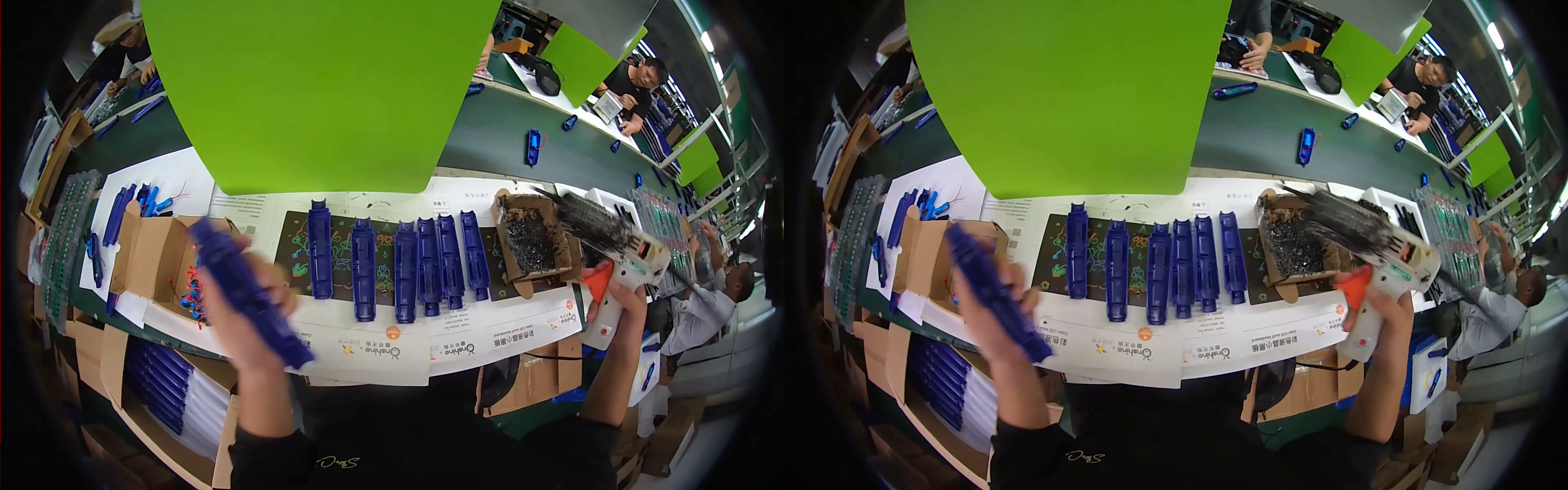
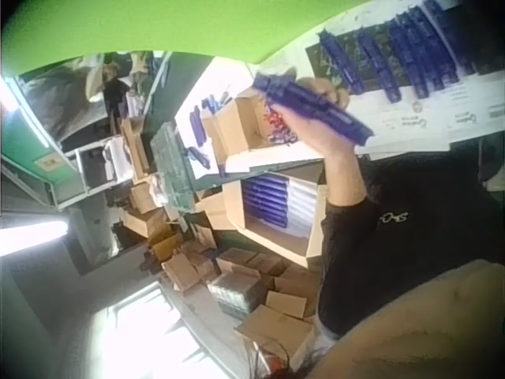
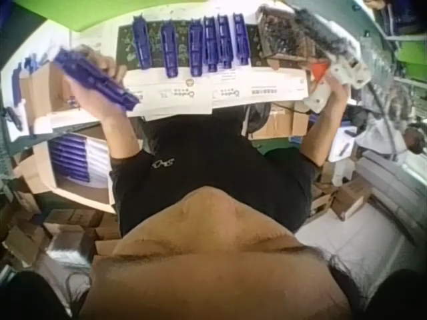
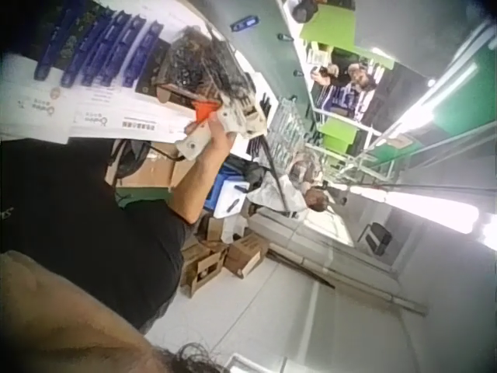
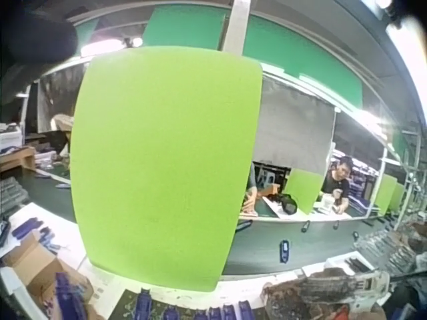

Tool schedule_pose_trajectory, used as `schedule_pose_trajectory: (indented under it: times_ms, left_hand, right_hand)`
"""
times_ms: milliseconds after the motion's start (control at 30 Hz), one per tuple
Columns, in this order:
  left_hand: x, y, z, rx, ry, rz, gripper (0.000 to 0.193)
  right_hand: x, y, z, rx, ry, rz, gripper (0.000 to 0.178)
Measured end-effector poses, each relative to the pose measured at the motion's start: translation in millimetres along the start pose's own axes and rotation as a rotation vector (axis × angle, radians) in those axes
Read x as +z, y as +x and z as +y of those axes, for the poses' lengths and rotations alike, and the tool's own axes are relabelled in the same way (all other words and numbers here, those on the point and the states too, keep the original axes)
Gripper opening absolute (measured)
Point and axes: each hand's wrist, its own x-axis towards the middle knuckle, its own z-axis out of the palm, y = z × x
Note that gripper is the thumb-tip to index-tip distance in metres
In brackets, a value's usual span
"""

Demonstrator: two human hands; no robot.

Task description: The person applies glue to blue plastic housings, electronic components, and wires with a hot glue gun, then assembles the electronic parts at a factory workstation.

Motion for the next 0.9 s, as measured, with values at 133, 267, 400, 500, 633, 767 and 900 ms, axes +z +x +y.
schedule_pose_trajectory:
  times_ms: [133, 267, 400, 500, 633, 767, 900]
  left_hand:
    - [-22.6, -11.4, -4.7, -0.23, 0.073, -0.001, 0.053]
    - [-9.8, -14.1, -46.2, -0.548, 0.027, 0.007, 0.052]
    - [-25.7, -24.5, -39.1, -0.558, 0.076, -0.056, 0.055]
    - [-45.1, -24.6, -29.8, -0.624, 0.146, 0.04, 0.059]
    - [-56.8, -34.8, -31.2, -0.625, 0.287, -0.087, 0.058]
    - [-7.3, -74.6, -85.1, -0.145, 0.659, -0.52, 0.044]
    - [7.6, -70.1, -48.8, -0.305, 0.757, -0.704, 0.031]
  right_hand:
    - [-56.9, 10.2, 74.2, 0.258, 0.042, 0.154, 0.044]
    - [-33.9, 41.2, 123.4, 0.468, 0.058, 0.2, 0.044]
    - [-38.9, 58.1, 146.3, 0.45, -0.013, 0.069, 0.043]
    - [-64.1, 50.5, 145.5, 0.318, 0.011, 0.072, 0.032]
    - [-279.1, 37.7, 146.2, 0.11, -0.423, 0.008, 0.032]
    - [139.9, -53.6, 116.2, -0.118, 0.046, -0.521, 0.078]
    - [193.3, -79.5, 119.9, 0.105, 0.621, -0.49, 0.061]
